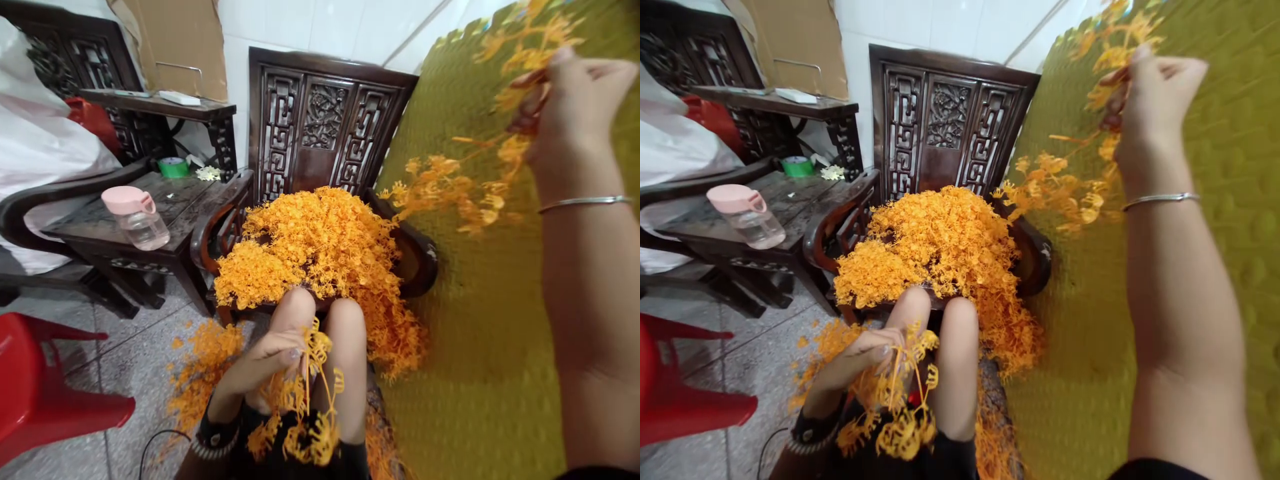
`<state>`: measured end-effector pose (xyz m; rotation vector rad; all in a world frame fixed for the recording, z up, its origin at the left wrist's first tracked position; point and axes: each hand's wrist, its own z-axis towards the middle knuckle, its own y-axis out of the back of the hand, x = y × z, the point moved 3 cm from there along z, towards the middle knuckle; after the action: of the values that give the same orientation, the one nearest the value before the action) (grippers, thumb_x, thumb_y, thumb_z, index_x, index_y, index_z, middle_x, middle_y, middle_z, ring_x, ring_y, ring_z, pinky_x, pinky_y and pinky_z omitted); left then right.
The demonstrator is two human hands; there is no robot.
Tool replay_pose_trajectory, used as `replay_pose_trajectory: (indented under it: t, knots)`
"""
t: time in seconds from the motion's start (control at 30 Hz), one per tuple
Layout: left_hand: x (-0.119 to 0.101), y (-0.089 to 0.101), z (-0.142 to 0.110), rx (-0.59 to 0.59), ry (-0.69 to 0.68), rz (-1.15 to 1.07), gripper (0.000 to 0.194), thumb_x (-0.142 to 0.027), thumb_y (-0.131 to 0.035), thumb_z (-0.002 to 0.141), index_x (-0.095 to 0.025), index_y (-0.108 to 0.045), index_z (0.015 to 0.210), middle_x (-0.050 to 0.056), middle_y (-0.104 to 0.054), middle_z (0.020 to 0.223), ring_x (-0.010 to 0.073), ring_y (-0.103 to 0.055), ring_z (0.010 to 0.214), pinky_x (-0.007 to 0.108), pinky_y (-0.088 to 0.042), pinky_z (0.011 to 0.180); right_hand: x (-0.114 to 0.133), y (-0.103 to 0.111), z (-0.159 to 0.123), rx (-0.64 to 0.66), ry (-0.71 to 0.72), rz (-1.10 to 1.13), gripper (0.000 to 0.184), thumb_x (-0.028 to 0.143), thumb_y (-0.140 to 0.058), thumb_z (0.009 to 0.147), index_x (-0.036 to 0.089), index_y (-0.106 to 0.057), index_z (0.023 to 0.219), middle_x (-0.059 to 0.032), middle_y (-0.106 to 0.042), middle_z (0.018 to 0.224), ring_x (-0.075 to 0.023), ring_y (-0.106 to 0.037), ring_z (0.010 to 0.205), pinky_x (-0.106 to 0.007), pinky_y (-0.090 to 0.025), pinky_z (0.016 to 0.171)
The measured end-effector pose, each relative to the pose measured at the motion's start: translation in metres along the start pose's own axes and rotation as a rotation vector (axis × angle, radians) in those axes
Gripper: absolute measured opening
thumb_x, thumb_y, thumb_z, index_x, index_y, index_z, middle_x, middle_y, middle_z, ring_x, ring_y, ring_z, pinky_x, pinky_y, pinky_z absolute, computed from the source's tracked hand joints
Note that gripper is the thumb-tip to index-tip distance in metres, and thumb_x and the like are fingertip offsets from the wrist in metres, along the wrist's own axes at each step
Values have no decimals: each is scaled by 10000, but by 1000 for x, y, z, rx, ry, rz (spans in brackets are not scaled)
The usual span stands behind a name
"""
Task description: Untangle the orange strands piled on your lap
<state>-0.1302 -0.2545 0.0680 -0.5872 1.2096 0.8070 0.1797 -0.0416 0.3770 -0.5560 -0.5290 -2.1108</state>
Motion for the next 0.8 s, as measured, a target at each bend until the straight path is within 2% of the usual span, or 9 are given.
replay_pose_trajectory:
  t: [0.07, 0.17, 0.3, 0.37, 0.43, 0.57, 0.67, 0.73, 0.8]
  knots:
    - [-6, 6, 21, -57, -45, 33, 416, -371, -363, 917, -156, -515, 595, 38, -550, 708, 149, -511, 746, 286, -387, 783, -6, -6, -15, -54, -12, -33, 269, 298, -443, 861, 230, -422, 602, 26, -511, 514, -8, -304, 323, -208, -237, 385]
    - [-14, 21, 67, -301, -130, 71, 381, -349, -369, 920, -169, -492, 608, 19, -506, 693, 134, -502, 718, 264, -380, 733, -7, -3, -38, -139, 76, -94, 318, 337, -455, 878, 189, -491, 598, 22, -473, 511, -13, -297, 325, -217, -230, 374]
    - [-22, 44, 156, -687, -347, 149, 385, -416, -330, 920, -193, -444, 628, 19, -493, 695, 138, -511, 720, 270, -404, 761, 5, 15, -74, -183, 230, 15, 235, 381, -516, 847, 155, -579, 872, 1, -568, 675, -3, -288, 305, -209, -214, 349]
    - [-22, 55, 209, -841, -285, 281, 439, -423, -147, 945, -197, -476, 763, 62, -559, 856, 146, -538, 840, 280, -412, 828, 14, 21, -94, -130, 233, 55, 233, 369, -565, 821, 149, -603, 890, -20, -606, 736, 6, -295, 296, -203, -217, 334]
    - [-19, 59, 262, -680, -154, 458, 443, -463, -161, 937, -193, -511, 913, 86, -592, 1006, 158, -553, 933, 301, -413, 871, 27, 25, -116, -97, 212, 75, 237, 359, -601, 799, 156, -622, 918, -24, -616, 772, 11, -311, 300, -200, -232, 332]
    - [-9, 69, 325, -525, -18, 603, 449, -602, -534, 752, -159, -596, 711, 96, -658, 807, 278, -582, 932, 514, -272, 1005, 51, 26, -159, -10, 46, 16, 167, 292, -633, 783, 174, -647, 901, 27, -527, 559, -53, -414, 348, -228, -290, 359]
    - [-3, 76, 335, -564, 16, 700, 471, -592, -555, 739, -130, -645, 720, 161, -665, 915, 359, -494, 1109, 613, -109, 1037, 58, 29, -190, 7, -76, -60, 64, 250, -653, 764, 188, -654, 783, -6, -582, 647, -94, -513, 514, -272, -402, 498]
    - [-4, 78, 333, -629, -2, 760, 507, -536, -628, 710, -107, -641, 980, 207, -575, 1183, 372, -335, 1273, 598, -68, 1065, 53, 31, -209, 1, -183, -65, 65, 271, -652, 763, 207, -646, 759, -2, -584, 667, -106, -526, 582, -273, -417, 551]
    - [-10, 79, 328, -693, -35, 805, 767, -458, -733, 636, -85, -477, 1256, 229, -392, 1385, 360, -191, 1358, 547, -86, 1101, 44, 31, -224, 23, -292, -15, 114, 309, -627, 781, 215, -616, 718, 12, -549, 639, -102, -496, 572, -264, -389, 532]
